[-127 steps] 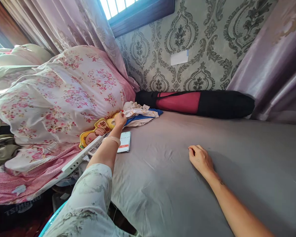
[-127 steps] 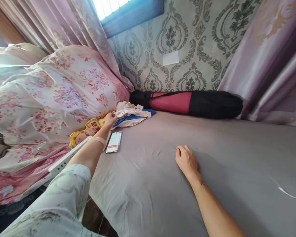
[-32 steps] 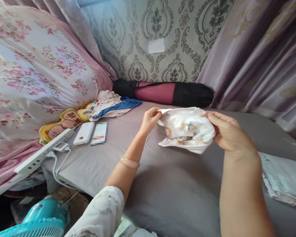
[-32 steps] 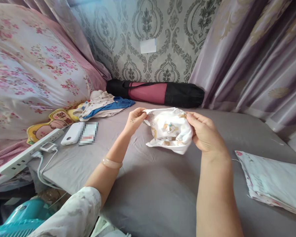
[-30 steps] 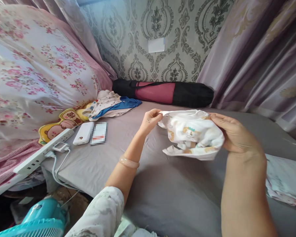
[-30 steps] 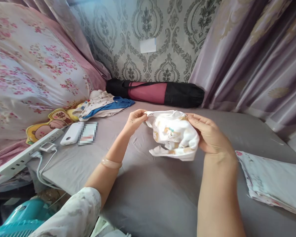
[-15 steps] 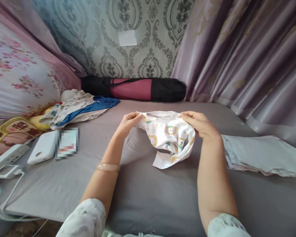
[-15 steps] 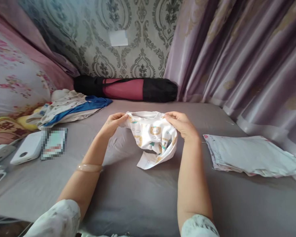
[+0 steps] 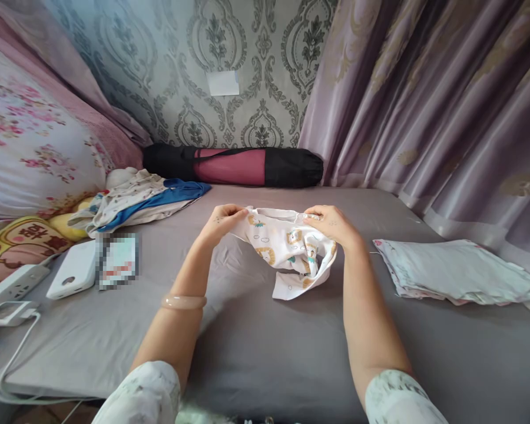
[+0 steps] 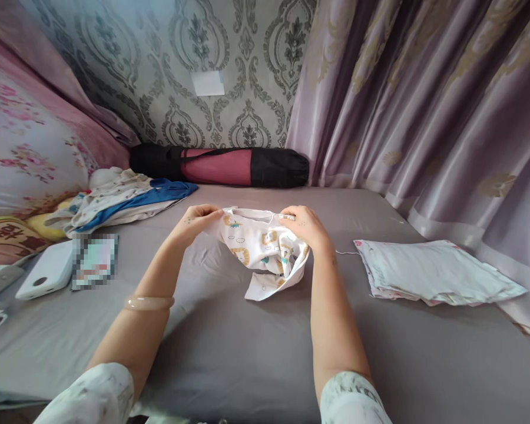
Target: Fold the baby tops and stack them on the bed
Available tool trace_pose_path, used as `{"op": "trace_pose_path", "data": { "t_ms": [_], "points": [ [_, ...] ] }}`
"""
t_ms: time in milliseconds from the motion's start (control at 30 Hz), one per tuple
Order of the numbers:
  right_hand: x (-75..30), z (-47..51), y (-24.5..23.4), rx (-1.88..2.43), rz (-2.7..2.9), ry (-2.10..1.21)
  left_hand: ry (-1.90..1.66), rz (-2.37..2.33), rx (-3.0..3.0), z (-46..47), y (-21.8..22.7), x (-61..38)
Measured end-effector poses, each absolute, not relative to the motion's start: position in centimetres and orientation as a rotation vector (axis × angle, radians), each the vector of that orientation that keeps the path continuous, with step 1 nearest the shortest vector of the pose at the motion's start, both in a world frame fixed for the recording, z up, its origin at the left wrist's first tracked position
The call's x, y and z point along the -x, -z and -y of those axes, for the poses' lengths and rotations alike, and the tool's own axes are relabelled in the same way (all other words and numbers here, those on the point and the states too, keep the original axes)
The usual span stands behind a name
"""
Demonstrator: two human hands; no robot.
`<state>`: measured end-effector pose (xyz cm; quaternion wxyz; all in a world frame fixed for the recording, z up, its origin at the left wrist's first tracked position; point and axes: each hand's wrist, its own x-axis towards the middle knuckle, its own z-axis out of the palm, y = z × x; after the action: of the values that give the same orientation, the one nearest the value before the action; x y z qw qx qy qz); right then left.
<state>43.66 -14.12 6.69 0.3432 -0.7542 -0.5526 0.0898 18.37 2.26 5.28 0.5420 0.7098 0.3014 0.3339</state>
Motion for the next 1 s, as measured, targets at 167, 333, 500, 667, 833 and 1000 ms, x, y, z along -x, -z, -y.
{"op": "trace_pose_path", "data": {
  "t_ms": [167,333,500,667,833,1000],
  "points": [
    [-42.2,14.8,-8.3,2.001,1.506,-0.14,-0.689,-0.603,-1.812,-2.6,-8.0,-15.9],
    [-41.9,15.8,-10.6,1.993,1.587,-0.102,-0.544,-0.516,-1.965,-2.4,-10.7,-13.6],
    [-42.1,17.3,-13.5,1.901,1.723,-0.149,-0.664,-0.59,-2.002,-1.9,-12.3,-12.5],
    [-42.2,17.9,-16.6,1.878,1.83,-0.165,-0.811,-0.627,-2.072,-2.6,-13.9,-11.9],
    [-42.2,16.7,-19.3,1.955,1.747,0.263,-0.951,-0.66,-2.238,-3.5,-17.6,-12.2],
    [-42.0,14.9,-20.0,1.876,1.606,0.648,-1.405,-0.771,-2.466,-4.7,-20.3,-13.3]
  ]
}}
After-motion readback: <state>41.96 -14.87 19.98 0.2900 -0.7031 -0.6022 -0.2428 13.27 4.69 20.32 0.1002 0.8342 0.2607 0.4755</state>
